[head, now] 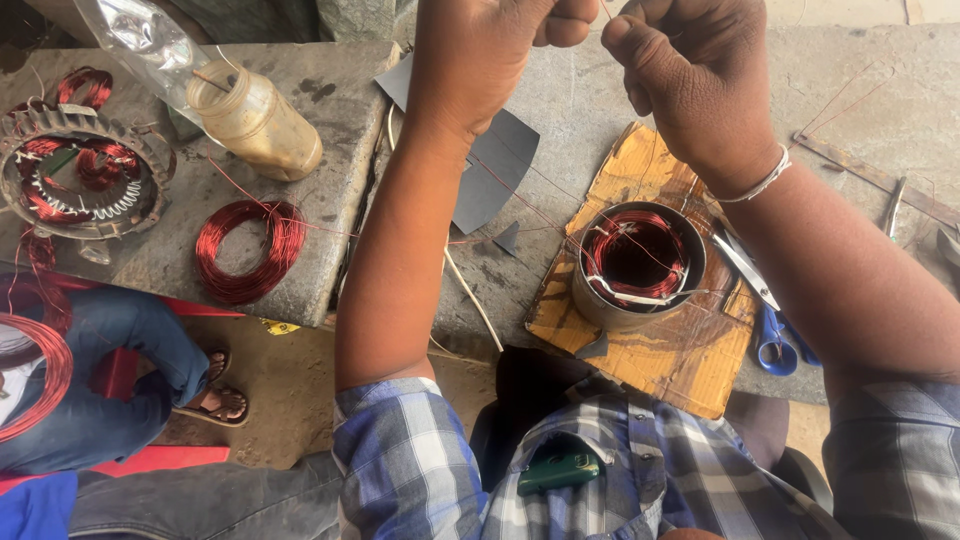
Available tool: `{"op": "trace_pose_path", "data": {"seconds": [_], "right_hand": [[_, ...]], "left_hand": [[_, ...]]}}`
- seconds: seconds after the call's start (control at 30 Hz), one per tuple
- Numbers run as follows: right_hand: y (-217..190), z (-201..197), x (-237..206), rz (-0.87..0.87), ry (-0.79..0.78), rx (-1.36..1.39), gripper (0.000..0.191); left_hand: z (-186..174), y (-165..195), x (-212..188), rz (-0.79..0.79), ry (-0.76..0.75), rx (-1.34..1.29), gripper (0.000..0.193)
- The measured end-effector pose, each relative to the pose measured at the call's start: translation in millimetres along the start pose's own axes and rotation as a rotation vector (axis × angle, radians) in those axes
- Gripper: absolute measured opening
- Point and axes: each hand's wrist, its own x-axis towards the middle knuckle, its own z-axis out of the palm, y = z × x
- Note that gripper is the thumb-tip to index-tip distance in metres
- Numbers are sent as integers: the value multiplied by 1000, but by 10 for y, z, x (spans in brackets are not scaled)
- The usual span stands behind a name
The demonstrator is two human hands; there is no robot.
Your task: The person uses pliers and scissors to cut and strip white plastic tubing, then threads copper wire through the tubing and wraps it around a cylindrical metal core. The person repeats this process to add multiple insulated wire segments to the coil.
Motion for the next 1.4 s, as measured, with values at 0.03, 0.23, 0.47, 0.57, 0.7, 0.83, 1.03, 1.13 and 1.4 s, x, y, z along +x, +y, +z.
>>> {"op": "trace_pose_path", "data": {"seconds": [0.03,0.23,0.47,0.57,0.7,0.83,1.03,1.13,1.4], "right_hand": [[-7,6,2,-5,-3,4,21],[-66,46,18,-14,1,-56,13],[-86,22,-13,119,36,139,12],[-88,16,-14,128,45,125,13],[-104,26,-22,117,40,121,18],[-110,-12,-35,85,24,78,24],[-66,-66,-36,21,-7,89,28],[-75,-91,-53,17,-3,37,27],[-103,-69,-254,376,-324,-219,24]], "left_hand": [[11,10,3,0,-3,32,30],[36,94,-36,62,14,98,27],[146,153,-28,-39,-17,-46,20],[234,131,-56,-7,81,40,13],[320,132,-97,51,144,176,10],[331,165,-83,-10,119,35,9],[294,169,-123,-17,20,118,16],[321,124,-150,-38,-16,112,16],[309,2,-191,-114,54,37,20]]}}
